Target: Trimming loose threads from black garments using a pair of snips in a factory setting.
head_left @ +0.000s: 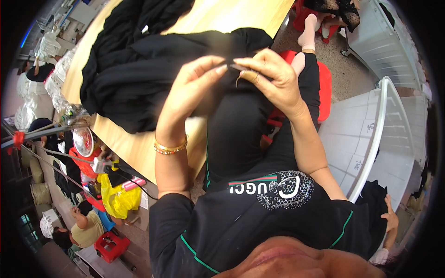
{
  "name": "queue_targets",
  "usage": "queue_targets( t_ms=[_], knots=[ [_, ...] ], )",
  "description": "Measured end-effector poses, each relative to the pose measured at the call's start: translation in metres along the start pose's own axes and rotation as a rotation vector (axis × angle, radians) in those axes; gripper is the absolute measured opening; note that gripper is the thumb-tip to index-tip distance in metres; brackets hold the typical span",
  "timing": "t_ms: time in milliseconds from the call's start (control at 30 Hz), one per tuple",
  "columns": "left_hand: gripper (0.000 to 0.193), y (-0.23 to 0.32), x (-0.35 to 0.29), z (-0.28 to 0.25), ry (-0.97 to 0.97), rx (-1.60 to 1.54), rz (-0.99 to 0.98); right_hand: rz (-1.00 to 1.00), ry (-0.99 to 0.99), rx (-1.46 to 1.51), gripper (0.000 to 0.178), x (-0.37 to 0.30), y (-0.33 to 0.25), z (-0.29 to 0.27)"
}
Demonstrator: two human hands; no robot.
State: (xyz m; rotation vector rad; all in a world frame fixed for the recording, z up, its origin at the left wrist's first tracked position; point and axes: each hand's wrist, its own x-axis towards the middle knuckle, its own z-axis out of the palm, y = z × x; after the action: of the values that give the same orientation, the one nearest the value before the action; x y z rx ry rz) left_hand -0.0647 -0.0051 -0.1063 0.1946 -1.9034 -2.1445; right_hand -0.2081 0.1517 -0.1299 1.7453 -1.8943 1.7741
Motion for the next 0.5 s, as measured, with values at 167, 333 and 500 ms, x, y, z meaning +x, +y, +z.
queue_targets(
  t_ms=[167, 333, 500],
  knots=[
    [0.014, 0.013, -0.014, -0.007, -0.02, 0.627, 0.069, 0.172, -0.022, 0.14, 0.029, -0.009, -0.006, -0.021],
    [0.01, 0.068, 0.012, -0.047, -0.116, 1.326, 0.081, 0.346, 0.106, 0.18, 0.032, -0.041, 0.012, -0.056],
    [0.02, 0.201, 0.125, -0.064, 0.131, 1.38, -0.08, 0.495, 0.237, 0.25, 0.034, -0.062, 0.035, -0.07]
  ],
)
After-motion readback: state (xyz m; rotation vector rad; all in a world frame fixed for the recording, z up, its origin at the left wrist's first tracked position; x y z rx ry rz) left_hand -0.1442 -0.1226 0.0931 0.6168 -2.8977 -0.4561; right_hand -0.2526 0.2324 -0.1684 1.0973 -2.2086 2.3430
